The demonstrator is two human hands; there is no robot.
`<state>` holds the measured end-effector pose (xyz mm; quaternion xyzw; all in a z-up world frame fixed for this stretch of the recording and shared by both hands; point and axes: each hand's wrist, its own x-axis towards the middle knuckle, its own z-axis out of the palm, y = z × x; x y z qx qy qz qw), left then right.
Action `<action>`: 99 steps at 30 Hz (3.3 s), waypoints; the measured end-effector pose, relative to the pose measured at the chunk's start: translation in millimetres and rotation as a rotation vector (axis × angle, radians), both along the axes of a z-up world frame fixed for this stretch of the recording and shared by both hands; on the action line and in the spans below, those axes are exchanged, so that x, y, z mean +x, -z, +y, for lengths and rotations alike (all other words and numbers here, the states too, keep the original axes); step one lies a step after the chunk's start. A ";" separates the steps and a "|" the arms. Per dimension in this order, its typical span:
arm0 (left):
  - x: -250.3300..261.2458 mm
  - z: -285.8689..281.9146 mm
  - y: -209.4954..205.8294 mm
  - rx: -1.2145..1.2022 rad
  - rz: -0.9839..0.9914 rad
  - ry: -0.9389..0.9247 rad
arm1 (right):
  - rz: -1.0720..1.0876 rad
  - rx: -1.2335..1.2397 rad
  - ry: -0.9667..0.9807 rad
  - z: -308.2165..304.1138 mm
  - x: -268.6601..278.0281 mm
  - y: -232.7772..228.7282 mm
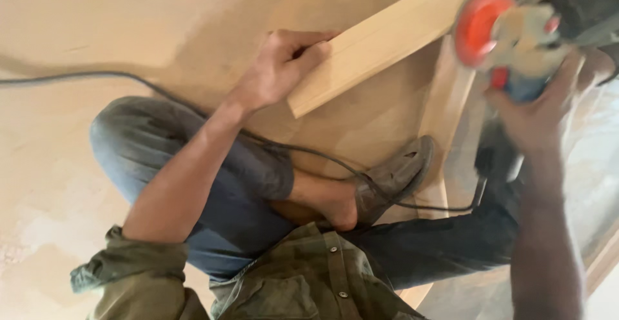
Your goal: The person sands the curved edges of a long wooden molding strip using an angle grinder with a sanding disc, holding the wood steady by hand and moving the tool back and forth along the length of the material.
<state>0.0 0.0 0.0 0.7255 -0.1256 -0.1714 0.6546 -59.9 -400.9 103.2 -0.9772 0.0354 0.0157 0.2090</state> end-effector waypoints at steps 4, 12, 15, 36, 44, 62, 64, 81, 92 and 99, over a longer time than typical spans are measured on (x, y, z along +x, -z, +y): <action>-3.9 0.5 13.0 -0.157 -0.008 0.041 | 0.160 0.073 -0.067 92.4 -51.4 -23.7; -4.2 -6.9 21.7 -0.196 0.055 0.038 | 0.314 0.121 -0.270 194.0 -95.0 -34.1; -3.6 -3.5 14.1 -0.186 0.091 0.046 | 0.246 0.094 -0.252 182.5 -89.7 -35.8; 3.1 0.4 12.0 -0.194 0.264 0.083 | 0.102 0.526 0.182 58.9 -52.2 -31.0; 0.8 -1.2 27.4 -0.331 0.282 0.083 | 0.187 0.209 -0.034 166.0 -88.1 -66.4; -2.1 0.5 4.8 -0.102 0.188 0.032 | 0.274 -0.022 0.017 88.9 -43.1 -31.0; -1.0 -0.7 0.6 -0.109 0.216 0.032 | 0.034 -0.058 -0.141 26.5 -20.2 -10.4; -0.5 -4.1 23.7 -0.317 0.375 0.048 | 0.235 0.086 -0.196 182.1 -85.1 -49.0; 0.2 1.6 -5.5 -0.185 0.331 0.091 | 0.374 0.011 0.086 91.0 -58.4 -42.1; 2.2 0.5 9.3 -0.219 0.417 0.057 | 0.026 0.418 0.165 -8.8 -0.6 -38.6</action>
